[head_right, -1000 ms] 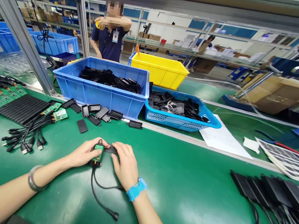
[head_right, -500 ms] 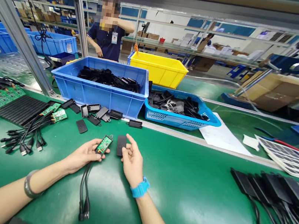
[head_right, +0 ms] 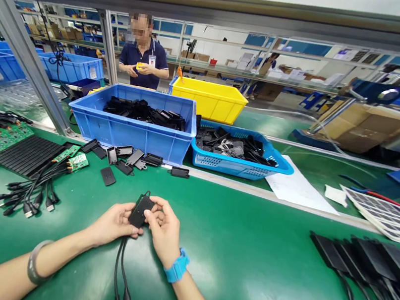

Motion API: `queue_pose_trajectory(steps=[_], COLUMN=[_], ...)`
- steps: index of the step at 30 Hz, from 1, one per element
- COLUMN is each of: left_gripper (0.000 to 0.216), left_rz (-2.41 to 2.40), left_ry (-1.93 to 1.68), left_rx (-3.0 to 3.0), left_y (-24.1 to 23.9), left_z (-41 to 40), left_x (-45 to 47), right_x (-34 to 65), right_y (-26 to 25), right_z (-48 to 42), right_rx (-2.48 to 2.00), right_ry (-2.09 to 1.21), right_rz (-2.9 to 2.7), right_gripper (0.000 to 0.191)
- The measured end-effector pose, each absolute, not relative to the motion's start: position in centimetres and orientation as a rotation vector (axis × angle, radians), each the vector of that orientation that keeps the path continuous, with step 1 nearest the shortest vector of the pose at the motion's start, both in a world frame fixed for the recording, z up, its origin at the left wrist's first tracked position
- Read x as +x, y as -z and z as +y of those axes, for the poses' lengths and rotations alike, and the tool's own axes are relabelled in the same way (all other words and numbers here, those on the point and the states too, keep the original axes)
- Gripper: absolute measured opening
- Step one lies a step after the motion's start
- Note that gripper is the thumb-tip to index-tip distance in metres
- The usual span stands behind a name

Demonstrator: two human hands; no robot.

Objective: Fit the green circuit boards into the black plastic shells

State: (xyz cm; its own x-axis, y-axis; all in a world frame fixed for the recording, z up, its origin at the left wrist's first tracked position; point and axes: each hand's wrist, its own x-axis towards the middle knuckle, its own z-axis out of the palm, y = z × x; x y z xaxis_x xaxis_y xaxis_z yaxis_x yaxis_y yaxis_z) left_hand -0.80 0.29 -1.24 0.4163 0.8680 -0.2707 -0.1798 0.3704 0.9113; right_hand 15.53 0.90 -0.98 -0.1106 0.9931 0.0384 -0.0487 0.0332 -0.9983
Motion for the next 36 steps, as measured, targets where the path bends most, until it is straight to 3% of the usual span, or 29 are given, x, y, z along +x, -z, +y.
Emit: queue_pose_trajectory(steps=[8,15,21,27,33,36], left_gripper=[0.051,0.042,0.051,0.057,0.019,0.021], left_rz=[0.861,0.964,0.94,1.044,1.175,1.131], left_ry=[-0.776,-0.757,-0.738,-0.645,-0.654,-0.696], left_rx=[1.021,1.294,1.532,1.841,1.882,1.63], left_y=[0.8,1.1,0.5,-0.7,-0.2,0.3], left_z=[0.1,0.0,-0.1,-0.3,-0.6,-0.6], left_x=[-0.6,-0.7,-1.5,-2.0,-1.5,-1.0], right_x=[15.4,15.5,15.9,16.4,16.5,16.3], right_y=[1.2,0.6,0.3,-0.1,-0.4,-0.2], right_z=[0.8,0.9,1.1,1.1,1.1,1.0], right_rx=[-1.118,-1.112,-1.092,-1.064,-1.136,-1.216], right_ry=[-1.233,-1.323,-1.384,-1.434,-1.251,-1.096], right_rz=[-1.294,-1.181,-1.156,-1.269,-1.417,-1.589], right_gripper=[0.031,0.04,0.046,0.036,0.034,0.037])
